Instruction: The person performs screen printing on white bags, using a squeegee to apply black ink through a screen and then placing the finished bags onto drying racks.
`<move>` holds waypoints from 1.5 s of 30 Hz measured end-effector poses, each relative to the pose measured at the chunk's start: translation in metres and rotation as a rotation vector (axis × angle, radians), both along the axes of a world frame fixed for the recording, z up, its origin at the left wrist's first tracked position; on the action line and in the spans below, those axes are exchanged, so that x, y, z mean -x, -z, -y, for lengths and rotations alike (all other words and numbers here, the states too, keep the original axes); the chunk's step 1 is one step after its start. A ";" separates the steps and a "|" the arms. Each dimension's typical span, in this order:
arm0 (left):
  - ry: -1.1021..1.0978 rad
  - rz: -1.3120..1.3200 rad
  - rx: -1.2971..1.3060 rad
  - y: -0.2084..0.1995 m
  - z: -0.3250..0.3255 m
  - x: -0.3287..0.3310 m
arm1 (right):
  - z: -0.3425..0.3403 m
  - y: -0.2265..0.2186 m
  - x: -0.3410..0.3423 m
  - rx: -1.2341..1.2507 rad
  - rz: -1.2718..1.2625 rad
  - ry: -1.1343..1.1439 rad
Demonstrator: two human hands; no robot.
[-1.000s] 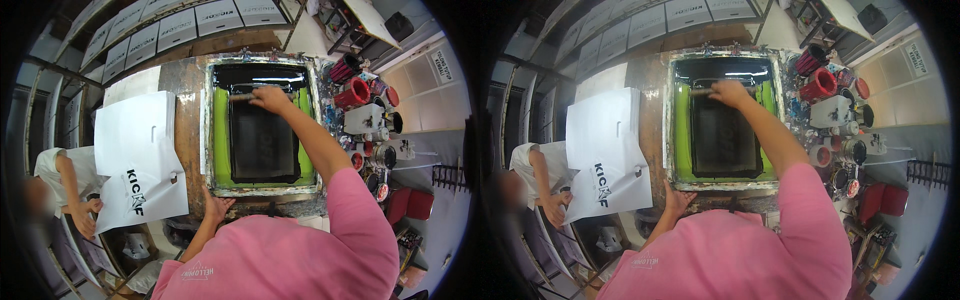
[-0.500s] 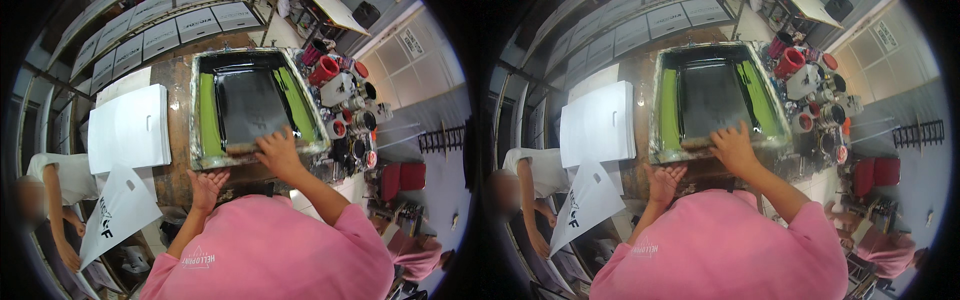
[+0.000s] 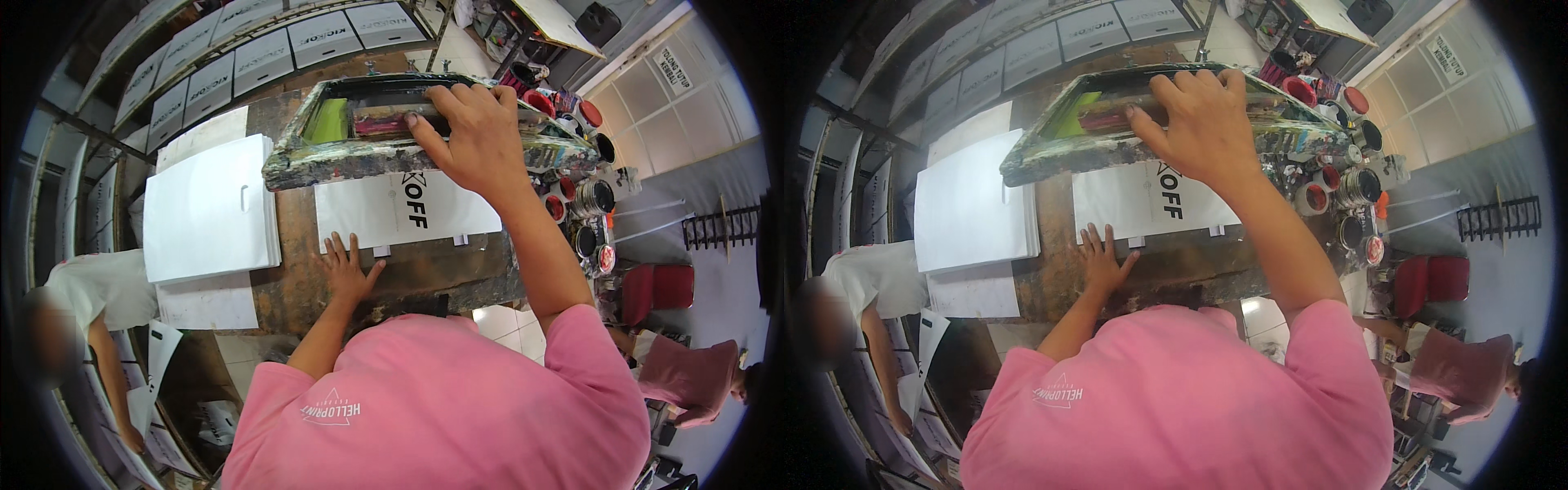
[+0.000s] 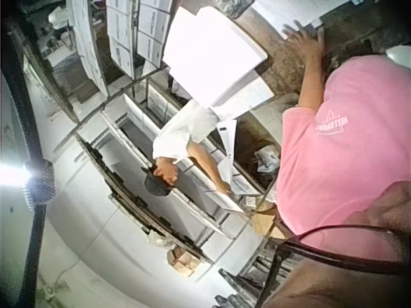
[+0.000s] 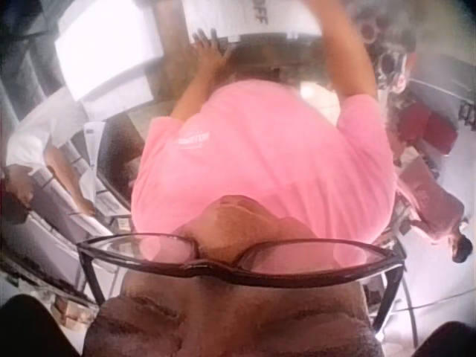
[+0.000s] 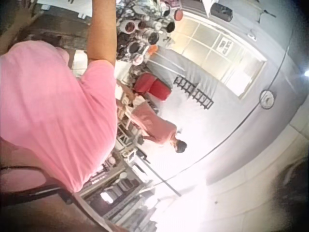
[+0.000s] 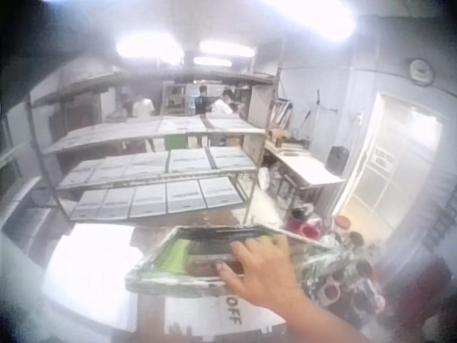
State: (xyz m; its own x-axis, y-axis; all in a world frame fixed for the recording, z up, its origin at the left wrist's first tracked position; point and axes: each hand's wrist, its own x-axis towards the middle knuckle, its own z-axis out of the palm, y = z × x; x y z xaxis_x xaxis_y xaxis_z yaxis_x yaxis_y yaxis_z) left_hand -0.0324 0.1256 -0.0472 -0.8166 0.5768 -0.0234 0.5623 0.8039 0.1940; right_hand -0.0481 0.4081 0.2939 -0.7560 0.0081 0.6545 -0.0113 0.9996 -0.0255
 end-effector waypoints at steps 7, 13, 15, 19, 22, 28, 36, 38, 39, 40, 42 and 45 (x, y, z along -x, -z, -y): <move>-0.056 0.168 -0.181 -0.041 -0.031 0.009 | -0.011 -0.023 0.027 0.035 0.004 0.005; -0.047 -0.011 -0.635 -0.135 -0.096 0.070 | -0.031 -0.051 0.054 -0.007 0.015 0.002; -0.093 -0.035 -0.738 -0.137 -0.094 0.079 | -0.030 -0.061 0.057 0.004 0.020 -0.004; -0.374 0.239 -0.813 -0.151 -0.045 0.071 | -0.033 -0.057 0.058 0.016 0.082 0.036; -0.361 0.213 -0.860 -0.148 0.030 0.094 | -0.031 -0.055 0.060 0.081 -0.004 -0.030; -0.439 0.143 -0.888 -0.123 0.211 0.177 | -0.017 -0.049 0.045 0.076 0.063 0.025; -0.756 -0.405 -0.214 -0.120 0.355 0.266 | -0.004 -0.042 0.027 0.139 0.063 -0.002; -0.774 -0.599 -0.181 -0.122 0.331 0.275 | -0.002 -0.041 0.029 0.137 0.062 -0.004; -0.705 -0.603 -0.358 -0.121 0.307 0.275 | 0.000 -0.041 0.027 0.134 0.061 0.000; -0.539 -0.219 -0.549 -0.127 0.248 0.263 | -0.003 -0.036 0.020 0.119 0.080 0.036; -0.152 0.324 -0.769 -0.163 0.126 0.188 | -0.004 -0.022 0.011 0.111 0.110 0.075; 0.178 1.075 -1.436 -0.193 0.029 0.051 | 0.004 0.016 -0.014 0.022 0.253 0.009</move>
State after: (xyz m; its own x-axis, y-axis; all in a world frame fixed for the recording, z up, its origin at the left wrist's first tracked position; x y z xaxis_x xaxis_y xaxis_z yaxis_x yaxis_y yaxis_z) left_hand -0.0829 0.0965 0.1459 -0.7155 0.6916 0.0992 -0.2142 -0.3523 0.9111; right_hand -0.0344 0.4042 0.2778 -0.8954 0.0283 0.4443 0.0075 0.9988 -0.0485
